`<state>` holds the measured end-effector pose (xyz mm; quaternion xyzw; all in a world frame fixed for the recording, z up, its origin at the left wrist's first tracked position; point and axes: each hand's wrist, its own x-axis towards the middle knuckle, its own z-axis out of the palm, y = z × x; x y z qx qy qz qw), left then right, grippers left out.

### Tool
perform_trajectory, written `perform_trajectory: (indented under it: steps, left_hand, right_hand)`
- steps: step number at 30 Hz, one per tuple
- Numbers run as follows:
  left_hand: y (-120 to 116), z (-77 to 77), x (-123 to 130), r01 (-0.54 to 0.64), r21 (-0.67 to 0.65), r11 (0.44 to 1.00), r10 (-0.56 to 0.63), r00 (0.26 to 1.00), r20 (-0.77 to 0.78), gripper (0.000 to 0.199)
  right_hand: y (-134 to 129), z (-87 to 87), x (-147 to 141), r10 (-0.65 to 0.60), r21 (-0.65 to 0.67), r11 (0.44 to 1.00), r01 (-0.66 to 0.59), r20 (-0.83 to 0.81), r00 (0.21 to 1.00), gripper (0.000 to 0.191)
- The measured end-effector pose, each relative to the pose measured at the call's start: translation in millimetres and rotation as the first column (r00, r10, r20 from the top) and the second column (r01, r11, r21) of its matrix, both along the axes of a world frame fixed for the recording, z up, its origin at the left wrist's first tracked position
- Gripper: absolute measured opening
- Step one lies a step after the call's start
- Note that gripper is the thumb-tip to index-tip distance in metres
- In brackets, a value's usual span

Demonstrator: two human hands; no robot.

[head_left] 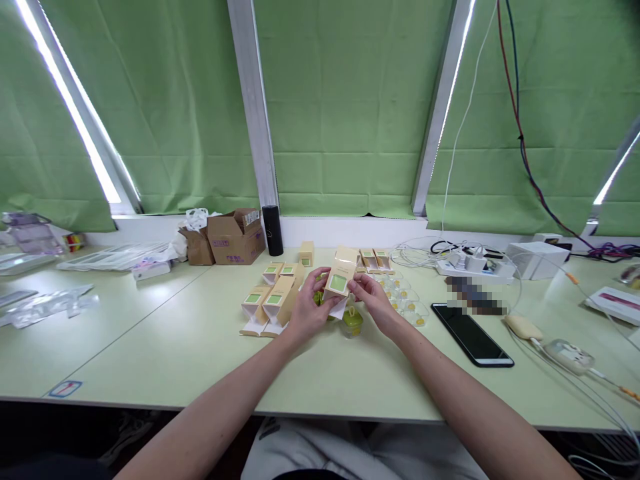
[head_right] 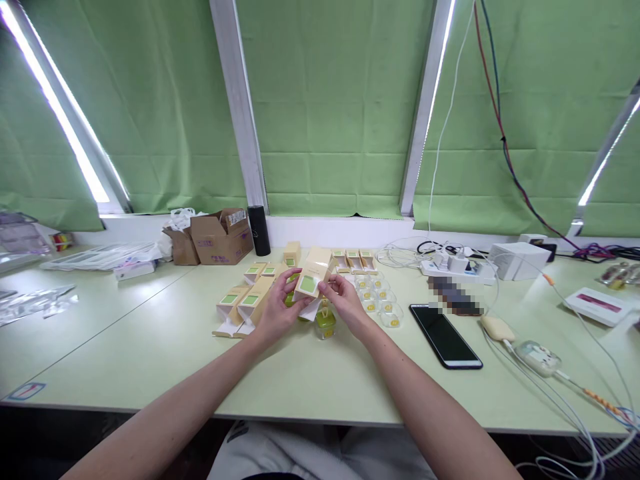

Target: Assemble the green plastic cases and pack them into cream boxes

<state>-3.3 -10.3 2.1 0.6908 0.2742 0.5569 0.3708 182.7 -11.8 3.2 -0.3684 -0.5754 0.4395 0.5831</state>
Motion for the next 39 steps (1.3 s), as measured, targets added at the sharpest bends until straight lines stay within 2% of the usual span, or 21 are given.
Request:
perform_trajectory:
  steps: [8,16,22,27,30,39]
  left_hand:
    - [-3.3,0.2,-0.7,0.086,-0.037,0.996,-0.086,0.996,0.003,0.078]
    - [-3.4,0.5,-3.6,0.159,-0.115,0.981,-0.153,0.986,0.060,0.080]
    - [-1.7,-0.3,-6.4,0.182,-0.131,0.975,-0.169,0.980,0.108,0.069]
    - [2.9,-1.0,-6.5,0.076,-0.114,0.991,-0.072,0.997,0.037,0.047]
    - [5.4,-1.9,-7.6,0.042,-0.115,0.992,-0.039,0.999,0.031,0.045]
    - [4.5,2.0,-5.5,0.200,-0.249,0.948,-0.146,0.965,0.217,0.043]
  right_hand:
    - [0.7,0.5,-0.3,0.036,-0.003,0.999,-0.036,0.018,0.999,0.061]
    - [0.8,-0.1,-0.1,0.023,-0.026,0.999,-0.022,0.012,1.000,0.063]
    - [-1.2,2.3,-1.3,-0.023,-0.048,0.999,0.021,-0.050,0.998,0.062]
    - [-1.8,2.5,-2.0,-0.061,-0.053,0.997,0.055,-0.106,0.992,0.062]
    - [-1.1,2.1,-1.3,-0.081,-0.065,0.995,0.074,-0.118,0.990,0.062]
    - [-0.8,1.7,-0.1,-0.099,-0.114,0.990,0.083,-0.145,0.984,0.063]
